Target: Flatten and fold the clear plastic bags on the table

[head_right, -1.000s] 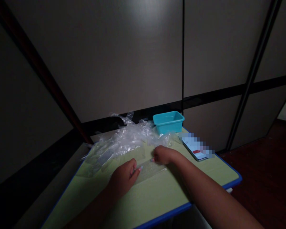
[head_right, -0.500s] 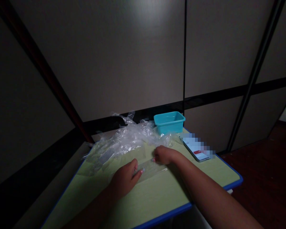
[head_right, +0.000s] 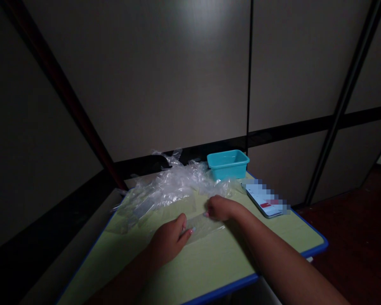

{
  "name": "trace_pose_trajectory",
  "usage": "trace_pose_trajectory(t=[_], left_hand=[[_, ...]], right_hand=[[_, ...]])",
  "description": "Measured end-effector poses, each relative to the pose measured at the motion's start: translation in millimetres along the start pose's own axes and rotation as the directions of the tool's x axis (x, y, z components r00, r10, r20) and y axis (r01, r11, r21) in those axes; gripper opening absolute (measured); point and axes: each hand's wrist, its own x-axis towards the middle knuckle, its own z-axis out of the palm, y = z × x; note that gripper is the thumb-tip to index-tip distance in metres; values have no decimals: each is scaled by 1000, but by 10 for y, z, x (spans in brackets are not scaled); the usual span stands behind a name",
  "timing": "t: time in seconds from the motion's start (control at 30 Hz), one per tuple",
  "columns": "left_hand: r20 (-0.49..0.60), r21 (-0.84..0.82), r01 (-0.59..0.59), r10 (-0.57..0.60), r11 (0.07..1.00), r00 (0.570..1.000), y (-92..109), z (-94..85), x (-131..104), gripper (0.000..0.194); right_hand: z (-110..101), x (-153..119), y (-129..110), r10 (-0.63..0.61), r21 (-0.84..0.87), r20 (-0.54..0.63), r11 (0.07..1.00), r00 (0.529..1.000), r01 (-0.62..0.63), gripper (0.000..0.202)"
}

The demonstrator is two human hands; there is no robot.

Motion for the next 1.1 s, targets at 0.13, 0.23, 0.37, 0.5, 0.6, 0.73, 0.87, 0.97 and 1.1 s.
trace_pose_trajectory(t=[0.13, 0.23, 0.37, 0.5, 0.6, 0.73, 0.87, 0.97, 1.1], left_hand=[[10, 13, -9, 9, 1000, 1000, 8, -5, -2, 12], [14, 35, -39, 38, 999, 999, 9, -4, -8, 13], [37, 62, -75, 73, 995, 997, 15, -10, -10, 12], [39, 65, -87, 84, 994, 996, 16, -12, -7, 13], [23, 75, -90, 89, 993, 996, 13, -3, -7, 12], [17, 74, -92, 91, 993, 996, 12, 10, -11, 12], [19, 75, -57, 55, 996, 998, 15, 19, -15, 14], [11, 78, -69, 68, 995, 998, 13, 22, -16, 14], [4, 80, -93, 93, 992, 996, 14, 12, -17, 13]], right_hand=[[8, -5, 6, -2, 14, -5, 1000, 1000, 2, 27], [13, -1, 3, 0, 25, -9, 1000, 1000, 0, 27], [22, 13, -6, 14, 52, -23, 999, 1000, -13, 27], [24, 17, -23, 37, 91, -35, 995, 999, -34, 31], [18, 12, -39, 61, 112, -43, 992, 997, -56, 30], [5, -1, -51, 112, 133, -60, 986, 992, -103, 28], [-8, -13, -53, 137, 150, -60, 980, 989, -127, 28], [-1, -6, -42, 138, 156, -57, 980, 989, -128, 28], [28, 14, -23, 141, 149, -64, 980, 988, -130, 28]])
